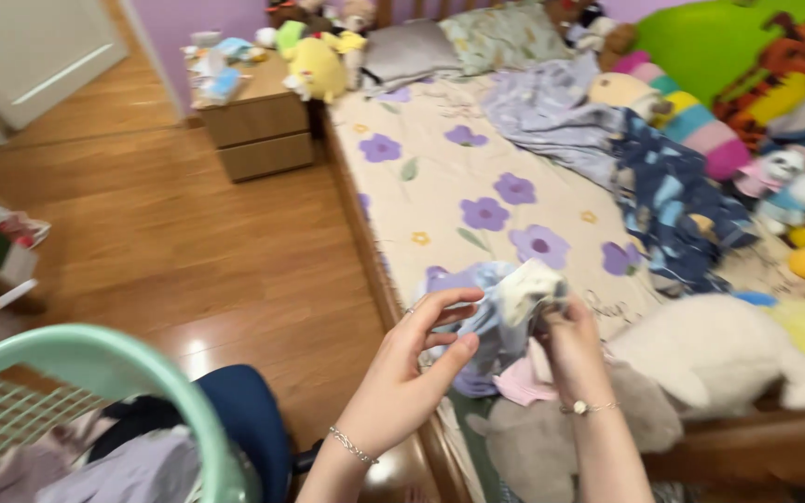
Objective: Sorting clothes from a laundry basket onto a bed.
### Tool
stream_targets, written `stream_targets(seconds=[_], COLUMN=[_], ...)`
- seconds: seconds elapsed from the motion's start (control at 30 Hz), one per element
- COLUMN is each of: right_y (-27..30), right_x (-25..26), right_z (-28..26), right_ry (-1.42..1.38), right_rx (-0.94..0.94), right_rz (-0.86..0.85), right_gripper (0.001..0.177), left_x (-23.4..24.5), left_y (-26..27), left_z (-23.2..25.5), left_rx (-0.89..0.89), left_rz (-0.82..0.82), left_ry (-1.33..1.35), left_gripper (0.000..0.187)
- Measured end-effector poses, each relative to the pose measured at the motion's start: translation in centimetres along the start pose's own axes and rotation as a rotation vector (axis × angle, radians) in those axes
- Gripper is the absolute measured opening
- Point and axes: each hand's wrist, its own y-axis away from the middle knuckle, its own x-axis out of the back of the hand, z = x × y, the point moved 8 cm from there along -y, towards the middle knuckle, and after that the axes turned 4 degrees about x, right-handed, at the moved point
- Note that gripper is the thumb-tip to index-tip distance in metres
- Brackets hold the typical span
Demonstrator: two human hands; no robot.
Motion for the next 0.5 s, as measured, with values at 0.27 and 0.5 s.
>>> stream_targets(seconds=[0.27, 0.5], right_y=[0.3, 0.3], right_x=[11.0, 9.3], right_z=[-8.7, -8.9], right_ry=[-0.121, -0.078], right_rx=[0.241, 0.203], right_rz=[0.296, 0.291], right_gripper=[0.047, 0.059], left_x=[-4.9, -4.4], left_y=[-3.5, -4.8], left_z=[-2.1, -3.0], left_rx=[0.116, 0.116], left_rz=[-0.11, -0.024], left_ry=[-0.015, -0.083], left_gripper=[0.031, 0.026])
